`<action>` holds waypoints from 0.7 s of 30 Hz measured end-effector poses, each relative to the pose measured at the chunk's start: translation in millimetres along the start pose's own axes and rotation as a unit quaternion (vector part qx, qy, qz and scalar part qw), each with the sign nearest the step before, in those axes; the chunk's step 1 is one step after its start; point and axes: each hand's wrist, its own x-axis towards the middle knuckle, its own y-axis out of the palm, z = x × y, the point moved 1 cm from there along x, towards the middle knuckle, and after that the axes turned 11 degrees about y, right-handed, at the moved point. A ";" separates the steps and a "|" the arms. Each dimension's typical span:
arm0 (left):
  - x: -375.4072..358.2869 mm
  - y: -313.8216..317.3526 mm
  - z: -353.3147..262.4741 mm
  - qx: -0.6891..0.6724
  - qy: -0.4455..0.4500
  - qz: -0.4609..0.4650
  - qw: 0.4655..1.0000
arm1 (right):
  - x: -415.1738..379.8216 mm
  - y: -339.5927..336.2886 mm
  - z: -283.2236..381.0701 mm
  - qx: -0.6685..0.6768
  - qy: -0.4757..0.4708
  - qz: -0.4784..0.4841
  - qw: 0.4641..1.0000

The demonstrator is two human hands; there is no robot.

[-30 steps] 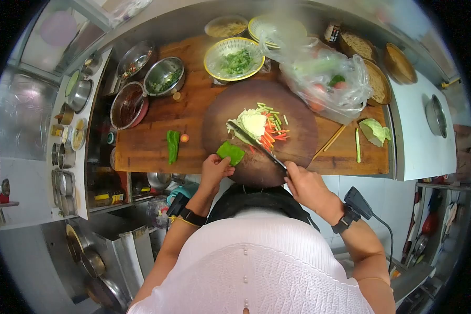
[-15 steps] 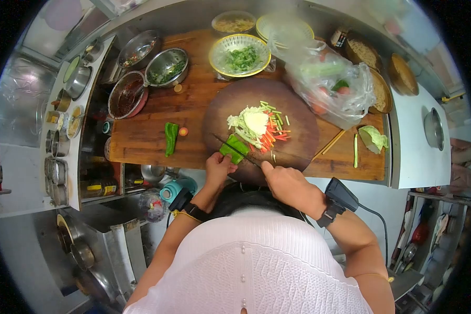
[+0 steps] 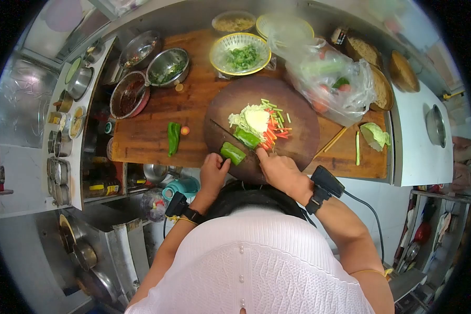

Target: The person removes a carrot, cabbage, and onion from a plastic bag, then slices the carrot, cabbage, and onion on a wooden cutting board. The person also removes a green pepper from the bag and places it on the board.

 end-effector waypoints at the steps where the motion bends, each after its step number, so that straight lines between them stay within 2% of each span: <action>1: -0.8 3.5 2.8 0.059 0.172 -0.076 0.980 | -4.0 -1.6 0.5 -0.008 -0.012 -0.024 1.000; 2: -1.5 7.6 5.2 0.114 0.339 -0.150 0.922 | -7.9 -4.9 2.8 -0.007 -0.011 -0.024 1.000; 3: 1.2 12.8 10.8 0.114 0.340 -0.148 0.922 | -12.0 -9.2 6.1 -0.015 -0.017 -0.015 1.000; 5: 6.6 21.3 13.7 0.087 0.419 -0.113 0.897 | -16.8 -12.4 8.3 -0.023 -0.020 -0.009 0.999; 13: 13.4 23.0 10.4 0.104 0.439 -0.143 0.881 | -23.3 -21.1 13.5 -0.109 -0.048 -0.008 0.993; 18: 12.8 24.4 10.8 0.129 0.439 -0.132 0.879 | -4.2 -3.5 3.0 -0.114 -0.060 0.015 0.992; 21: 13.2 30.7 16.3 0.086 0.437 -0.141 0.884 | 0.8 3.2 -4.6 -0.099 -0.063 0.004 0.993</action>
